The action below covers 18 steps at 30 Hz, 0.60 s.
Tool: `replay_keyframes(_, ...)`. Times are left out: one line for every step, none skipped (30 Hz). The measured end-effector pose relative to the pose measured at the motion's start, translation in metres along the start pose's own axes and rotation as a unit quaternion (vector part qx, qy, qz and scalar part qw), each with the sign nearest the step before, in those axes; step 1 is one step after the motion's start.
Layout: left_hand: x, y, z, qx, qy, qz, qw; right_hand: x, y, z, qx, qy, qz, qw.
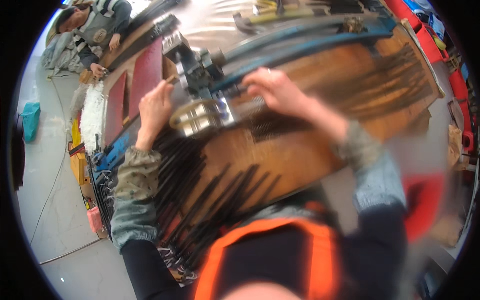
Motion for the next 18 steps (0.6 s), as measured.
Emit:
replay_keyframes(0.002, 0.001, -0.003, -0.003, -0.006, -0.01, 1.0, -0.001, -0.004, -0.005, -0.075, -0.071, 0.033, 0.994)
replay_keyframes(0.0, 0.002, -0.003, -0.01, -0.009, -0.024, 1.0, -0.005, -0.006, -0.012, -0.15, -0.136, 0.066, 0.977)
replay_keyframes(-0.001, -0.001, -0.003, -0.014, -0.033, -0.034, 0.999, -0.002, -0.007, -0.018, -0.142, -0.184, 0.097, 0.968)
replay_keyframes(-0.004, -0.005, -0.004, -0.01, -0.027, -0.028, 0.999, 0.013, -0.012, -0.015, -0.143, -0.189, 0.104, 0.966)
replay_keyframes(-0.007, -0.003, -0.013, -0.02, -0.07, -0.038, 0.997, 0.03, -0.019, 0.003, -0.008, -0.084, 0.123, 0.989)
replay_keyframes(-0.013, -0.003, -0.015, -0.033, -0.11, -0.053, 0.992, 0.045, -0.031, 0.017, 0.128, 0.031, 0.137, 0.982)
replay_keyframes(-0.019, -0.001, -0.009, -0.035, -0.153, -0.097, 0.983, 0.062, -0.05, 0.018, 0.15, 0.088, 0.158, 0.972)
replay_keyframes(-0.015, 0.003, 0.005, -0.039, -0.191, -0.134, 0.972, 0.071, -0.053, 0.021, 0.119, 0.083, 0.127, 0.981)
replay_keyframes(-0.012, 0.015, 0.022, -0.047, -0.208, -0.159, 0.964, 0.073, -0.055, 0.022, 0.11, 0.086, 0.104, 0.985)
replay_keyframes(-0.007, 0.017, 0.045, -0.081, -0.19, -0.14, 0.968, 0.075, -0.059, 0.023, 0.1, 0.083, 0.081, 0.988)
replay_keyframes(0.001, 0.023, 0.06, -0.097, -0.172, -0.148, 0.969, 0.064, -0.056, 0.033, 0.091, 0.084, 0.068, 0.99)
replay_keyframes(0.018, 0.03, 0.075, -0.116, -0.154, -0.155, 0.969, 0.061, -0.061, 0.037, 0.074, 0.066, 0.073, 0.992)
replay_keyframes(0.027, 0.033, 0.067, -0.157, -0.135, -0.192, 0.959, 0.06, -0.06, 0.033, 0.069, 0.043, 0.082, 0.993)
replay_keyframes(0.04, 0.038, 0.054, -0.202, -0.114, -0.226, 0.946, 0.06, -0.058, 0.028, 0.061, 0.022, 0.092, 0.994)
replay_keyframes(0.06, 0.038, 0.057, -0.127, -0.061, -0.199, 0.97, 0.059, -0.058, 0.026, 0.051, 0.03, 0.101, 0.993)
replay_keyframes(0.084, 0.037, 0.043, -0.11, -0.043, -0.142, 0.983, 0.061, -0.054, 0.022, 0.047, 0.018, 0.109, 0.993)
replay_keyframes(0.112, 0.037, 0.022, -0.055, -0.01, -0.09, 0.994, 0.062, -0.052, 0.019, 0.042, 0.01, 0.116, 0.992)
replay_keyframes(0.144, 0.036, 0.003, -0.036, -0.017, -0.069, 0.997, 0.059, -0.05, 0.021, 0.035, 0.018, 0.119, 0.992)
Point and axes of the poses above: each hand's wrist, its own x-axis away from the middle knuckle, its own y-axis out of the back of the hand, z = x × y, the point moved 6 cm from there along -x, towards the middle knuckle, and after that the axes turned 6 degrees about x, right-handed, at the moved point
